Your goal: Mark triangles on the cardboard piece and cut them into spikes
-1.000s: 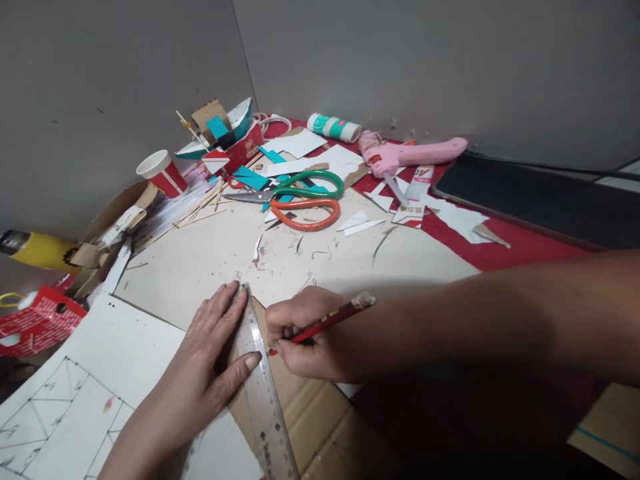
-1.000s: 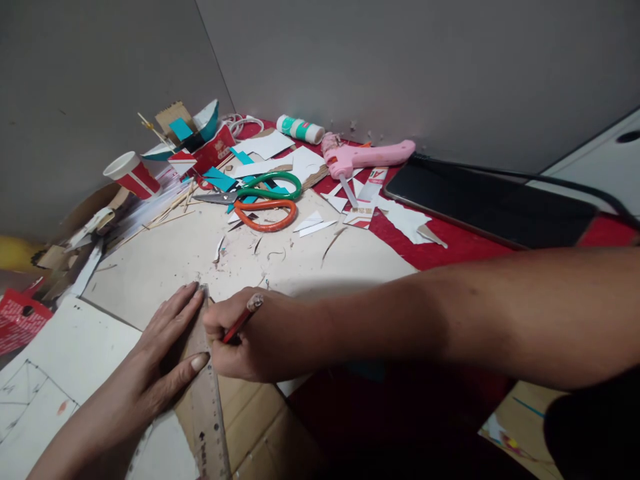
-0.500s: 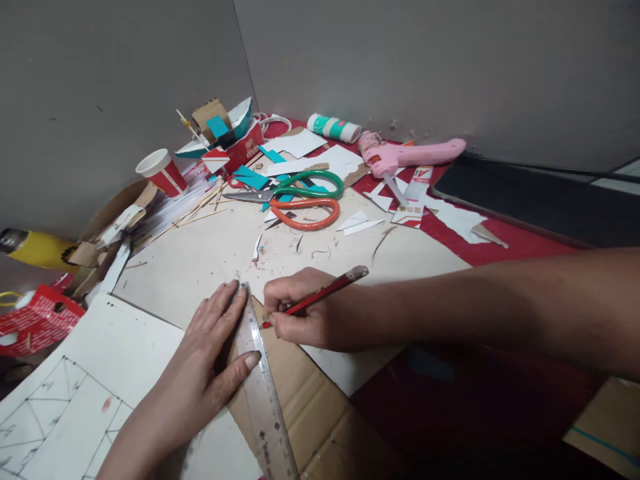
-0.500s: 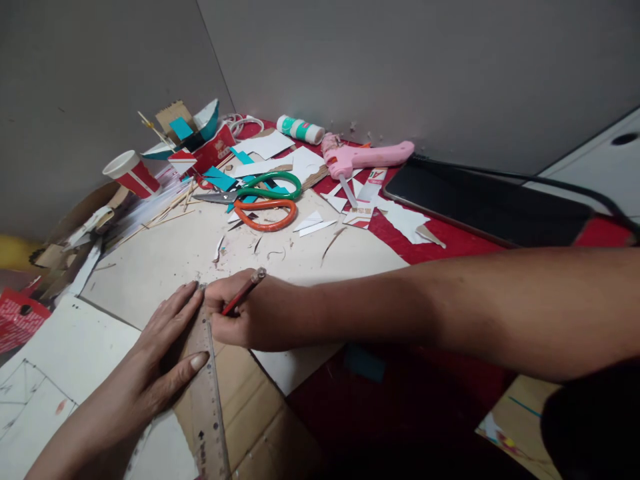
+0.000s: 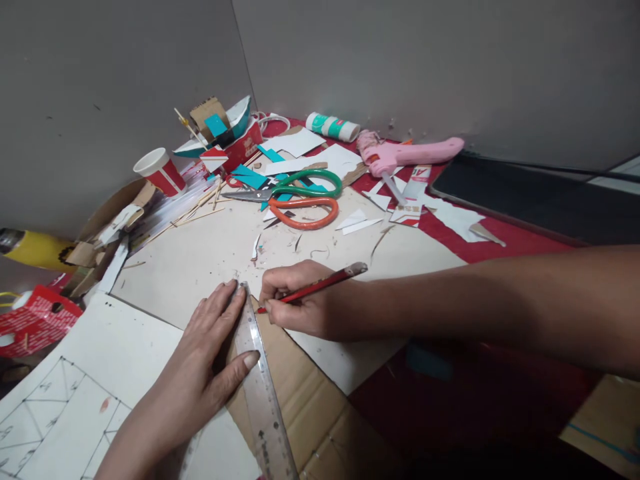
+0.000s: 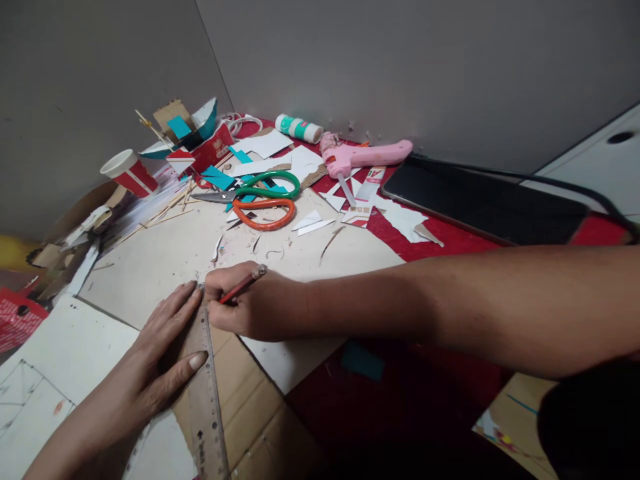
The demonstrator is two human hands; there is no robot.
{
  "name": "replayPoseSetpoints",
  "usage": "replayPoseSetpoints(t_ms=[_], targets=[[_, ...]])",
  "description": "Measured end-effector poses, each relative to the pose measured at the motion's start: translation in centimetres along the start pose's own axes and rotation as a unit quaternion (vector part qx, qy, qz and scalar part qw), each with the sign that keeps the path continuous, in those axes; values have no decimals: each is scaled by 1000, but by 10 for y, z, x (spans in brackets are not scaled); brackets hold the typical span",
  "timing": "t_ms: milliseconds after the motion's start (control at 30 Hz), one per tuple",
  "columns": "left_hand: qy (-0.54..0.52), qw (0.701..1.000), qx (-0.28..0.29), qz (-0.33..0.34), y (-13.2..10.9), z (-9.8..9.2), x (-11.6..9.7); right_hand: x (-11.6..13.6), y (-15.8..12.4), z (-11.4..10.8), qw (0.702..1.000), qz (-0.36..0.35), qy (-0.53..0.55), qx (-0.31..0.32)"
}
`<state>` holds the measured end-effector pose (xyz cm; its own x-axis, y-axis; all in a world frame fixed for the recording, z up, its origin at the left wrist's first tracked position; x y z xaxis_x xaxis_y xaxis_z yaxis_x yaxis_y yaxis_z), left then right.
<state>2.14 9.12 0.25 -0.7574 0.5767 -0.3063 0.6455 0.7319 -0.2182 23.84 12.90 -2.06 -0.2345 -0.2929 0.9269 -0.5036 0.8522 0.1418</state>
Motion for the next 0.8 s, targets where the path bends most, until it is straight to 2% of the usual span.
replayPoseSetpoints(t_ms=[367, 633, 800], targets=[[-5, 1000, -1, -3, 0, 2, 1, -1, 1, 0, 1000, 5, -4, -14], [-8, 1000, 1, -8, -1, 2, 3, -5, 2, 1, 999, 38, -9, 1], [-12, 1000, 1, -9, 0, 2, 3, -3, 1, 0, 996, 66, 50, -25]])
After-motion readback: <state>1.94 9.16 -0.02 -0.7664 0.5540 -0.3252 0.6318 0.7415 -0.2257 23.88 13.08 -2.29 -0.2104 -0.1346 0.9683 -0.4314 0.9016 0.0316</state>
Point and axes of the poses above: each hand's wrist, its own y-axis towards the middle knuckle, its own z-axis out of the palm, x = y × z, the point moved 1 cm from there along y, towards the middle knuckle, and after that the axes turned 6 degrees about z, right-handed, at the moved point
